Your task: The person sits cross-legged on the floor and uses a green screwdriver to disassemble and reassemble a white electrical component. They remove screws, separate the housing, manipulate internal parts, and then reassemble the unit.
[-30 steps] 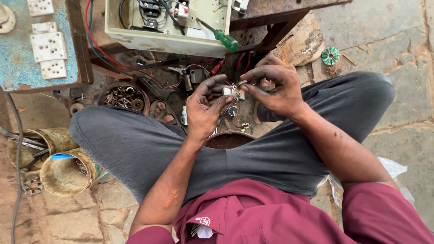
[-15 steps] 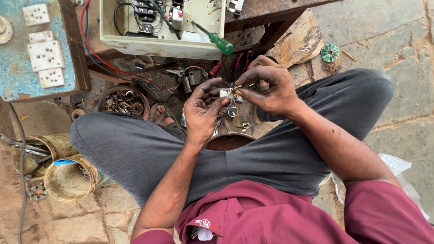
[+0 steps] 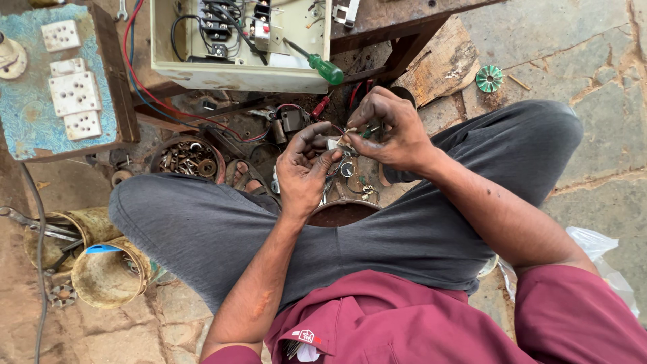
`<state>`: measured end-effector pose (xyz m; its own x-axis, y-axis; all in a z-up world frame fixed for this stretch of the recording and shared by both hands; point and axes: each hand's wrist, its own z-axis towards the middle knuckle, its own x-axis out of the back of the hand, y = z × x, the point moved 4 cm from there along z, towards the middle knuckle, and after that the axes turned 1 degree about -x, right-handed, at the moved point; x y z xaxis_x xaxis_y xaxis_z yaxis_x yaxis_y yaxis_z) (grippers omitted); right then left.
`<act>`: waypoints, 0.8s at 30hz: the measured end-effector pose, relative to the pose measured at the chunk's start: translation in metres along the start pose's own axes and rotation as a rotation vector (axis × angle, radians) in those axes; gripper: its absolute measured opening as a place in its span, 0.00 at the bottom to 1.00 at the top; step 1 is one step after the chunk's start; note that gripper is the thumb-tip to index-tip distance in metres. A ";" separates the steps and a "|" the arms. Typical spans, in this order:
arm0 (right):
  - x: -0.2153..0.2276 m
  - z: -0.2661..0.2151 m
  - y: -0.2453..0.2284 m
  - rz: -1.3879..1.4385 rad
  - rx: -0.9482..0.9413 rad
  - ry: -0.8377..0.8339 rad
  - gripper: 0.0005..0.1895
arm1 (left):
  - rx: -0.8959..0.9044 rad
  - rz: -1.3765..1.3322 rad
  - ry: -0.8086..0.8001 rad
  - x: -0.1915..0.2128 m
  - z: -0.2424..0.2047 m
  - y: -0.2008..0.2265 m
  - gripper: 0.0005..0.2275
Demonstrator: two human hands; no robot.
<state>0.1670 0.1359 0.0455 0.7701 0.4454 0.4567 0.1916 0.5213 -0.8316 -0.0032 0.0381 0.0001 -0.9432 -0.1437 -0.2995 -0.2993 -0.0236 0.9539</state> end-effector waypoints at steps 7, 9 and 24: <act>0.002 0.002 -0.001 -0.058 0.069 -0.023 0.11 | -0.013 -0.030 0.008 -0.001 0.002 0.001 0.19; 0.002 0.004 0.000 -0.096 0.055 -0.048 0.10 | 0.002 -0.046 0.008 0.000 0.004 0.000 0.19; 0.005 -0.001 0.020 0.029 -0.451 -0.245 0.18 | 0.012 -0.159 0.093 0.008 0.005 0.002 0.21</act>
<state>0.1757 0.1479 0.0309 0.6240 0.6409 0.4470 0.4569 0.1647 -0.8741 -0.0118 0.0422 -0.0007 -0.8666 -0.2296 -0.4431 -0.4460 -0.0419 0.8940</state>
